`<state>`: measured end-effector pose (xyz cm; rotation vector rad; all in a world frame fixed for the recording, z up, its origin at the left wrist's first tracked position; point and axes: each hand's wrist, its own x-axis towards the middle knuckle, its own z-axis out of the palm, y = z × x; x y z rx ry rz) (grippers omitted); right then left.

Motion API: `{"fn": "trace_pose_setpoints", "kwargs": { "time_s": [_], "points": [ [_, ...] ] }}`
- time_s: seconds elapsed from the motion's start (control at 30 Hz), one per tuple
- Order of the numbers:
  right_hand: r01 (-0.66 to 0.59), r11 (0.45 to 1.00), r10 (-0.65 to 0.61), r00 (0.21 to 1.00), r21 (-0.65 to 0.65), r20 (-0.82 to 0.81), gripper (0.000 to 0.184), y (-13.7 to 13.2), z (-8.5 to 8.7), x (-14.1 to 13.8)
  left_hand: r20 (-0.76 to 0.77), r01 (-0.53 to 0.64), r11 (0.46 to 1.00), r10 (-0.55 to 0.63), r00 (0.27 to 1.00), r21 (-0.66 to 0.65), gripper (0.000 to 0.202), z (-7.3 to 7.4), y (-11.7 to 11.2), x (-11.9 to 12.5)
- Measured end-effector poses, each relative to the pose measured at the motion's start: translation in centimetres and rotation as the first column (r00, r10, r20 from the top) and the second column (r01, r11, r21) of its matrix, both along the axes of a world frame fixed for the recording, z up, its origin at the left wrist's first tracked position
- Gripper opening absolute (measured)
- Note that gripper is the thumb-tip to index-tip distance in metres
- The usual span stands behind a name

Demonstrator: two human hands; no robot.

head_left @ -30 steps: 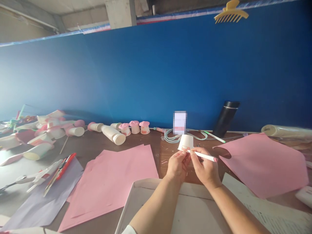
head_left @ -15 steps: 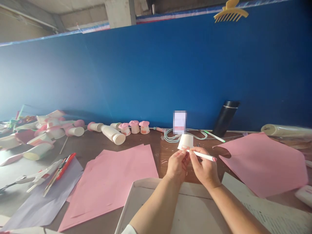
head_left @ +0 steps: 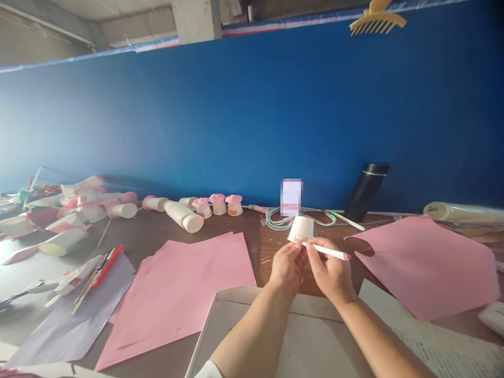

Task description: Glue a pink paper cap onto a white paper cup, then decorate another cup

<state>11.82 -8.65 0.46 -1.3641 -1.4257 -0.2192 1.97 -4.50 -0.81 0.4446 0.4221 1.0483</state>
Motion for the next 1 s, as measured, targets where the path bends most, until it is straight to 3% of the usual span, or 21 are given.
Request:
{"fn": "trace_pose_setpoints", "kwargs": {
  "time_s": [0.23,0.57,1.0],
  "points": [
    [0.026,0.999,-0.027,1.000,0.032,0.011,0.024,0.1,0.0,-0.2,-0.004,0.006,1.000,-0.006,1.000,0.007,0.025,-0.1,0.1,0.0],
    [0.028,0.998,-0.026,0.999,0.049,-0.034,0.025,0.2,0.1,0.0,0.005,-0.035,0.998,0.035,0.999,-0.044,0.013,1.0,-0.3,-0.1],
    [0.044,0.998,-0.043,0.999,0.054,-0.026,0.025,0.2,0.2,0.0,-0.010,-0.025,0.999,0.024,1.000,-0.030,0.013,0.7,-0.2,0.0]
  ]
}}
